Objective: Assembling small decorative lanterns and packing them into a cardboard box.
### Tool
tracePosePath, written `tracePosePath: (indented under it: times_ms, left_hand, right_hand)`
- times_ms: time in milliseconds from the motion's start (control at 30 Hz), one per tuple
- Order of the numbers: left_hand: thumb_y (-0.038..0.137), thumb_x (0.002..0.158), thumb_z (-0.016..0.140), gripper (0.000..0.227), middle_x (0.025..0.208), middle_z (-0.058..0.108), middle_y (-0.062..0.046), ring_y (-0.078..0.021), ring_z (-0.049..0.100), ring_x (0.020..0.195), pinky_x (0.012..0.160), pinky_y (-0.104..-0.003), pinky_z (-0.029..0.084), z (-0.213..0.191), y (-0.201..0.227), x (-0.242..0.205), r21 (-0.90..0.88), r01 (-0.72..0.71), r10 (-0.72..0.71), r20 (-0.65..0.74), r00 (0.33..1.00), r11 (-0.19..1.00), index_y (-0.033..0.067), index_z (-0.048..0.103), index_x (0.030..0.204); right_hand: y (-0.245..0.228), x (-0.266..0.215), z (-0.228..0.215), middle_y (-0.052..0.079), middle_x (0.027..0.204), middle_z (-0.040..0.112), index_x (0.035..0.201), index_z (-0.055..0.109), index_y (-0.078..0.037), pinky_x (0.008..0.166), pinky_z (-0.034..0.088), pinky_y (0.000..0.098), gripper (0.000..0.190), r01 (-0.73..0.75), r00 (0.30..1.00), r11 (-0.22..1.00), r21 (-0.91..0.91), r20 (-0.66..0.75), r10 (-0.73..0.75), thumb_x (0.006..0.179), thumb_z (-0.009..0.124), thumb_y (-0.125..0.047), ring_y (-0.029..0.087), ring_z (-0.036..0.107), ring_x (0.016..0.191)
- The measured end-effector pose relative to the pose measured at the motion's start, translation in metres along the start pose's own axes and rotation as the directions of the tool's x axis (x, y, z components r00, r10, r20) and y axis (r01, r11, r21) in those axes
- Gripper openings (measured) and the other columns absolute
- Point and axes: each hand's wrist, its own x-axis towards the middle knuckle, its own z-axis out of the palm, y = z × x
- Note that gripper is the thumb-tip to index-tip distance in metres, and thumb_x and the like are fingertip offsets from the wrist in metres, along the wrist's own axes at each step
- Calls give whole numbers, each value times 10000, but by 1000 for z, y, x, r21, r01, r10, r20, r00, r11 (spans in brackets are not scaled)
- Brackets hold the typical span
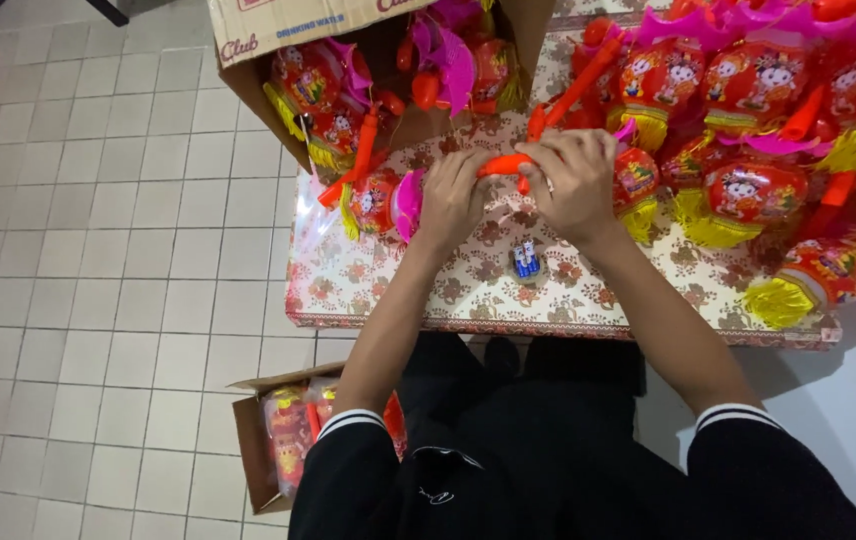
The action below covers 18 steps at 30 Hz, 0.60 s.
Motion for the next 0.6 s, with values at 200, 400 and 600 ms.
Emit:
tracePosePath:
  times_ms: [200,400,600]
  left_hand:
    - [365,1052,549,320,914,621,-45,-274,658,852,707,-381,489,-1,-4,-1,-66,45,-44,16,999,997,118,657,1223]
    - [334,1044,560,311,906,610,-56,-289,644,831,675,-376,480,-4,-2,1,-64,0,0,6,1000,998,98,656,1223]
    - [321,1051,557,288,914,609,-49,-270,636,814,674,-361,468,-5,1,5,-41,-5,4,-15,1000,999,99,663,1201]
  right_hand:
    - [-2,0,4,44,1013,648,1096,784,-115,922,378,448,275,36,995,992,118,-93,-25,1060,674,-364,247,574,1001]
    - [-7,1,0,106,1056,601,1239,738,-66,873,383,428,418,-41,999,988,151,-13,44,1081,589,-424,299,570,1039]
    - [5,-6,8,70,978,627,1123,770,-111,910,358,434,386,-38,999,992,118,30,35,1111,568,-439,273,572,1050]
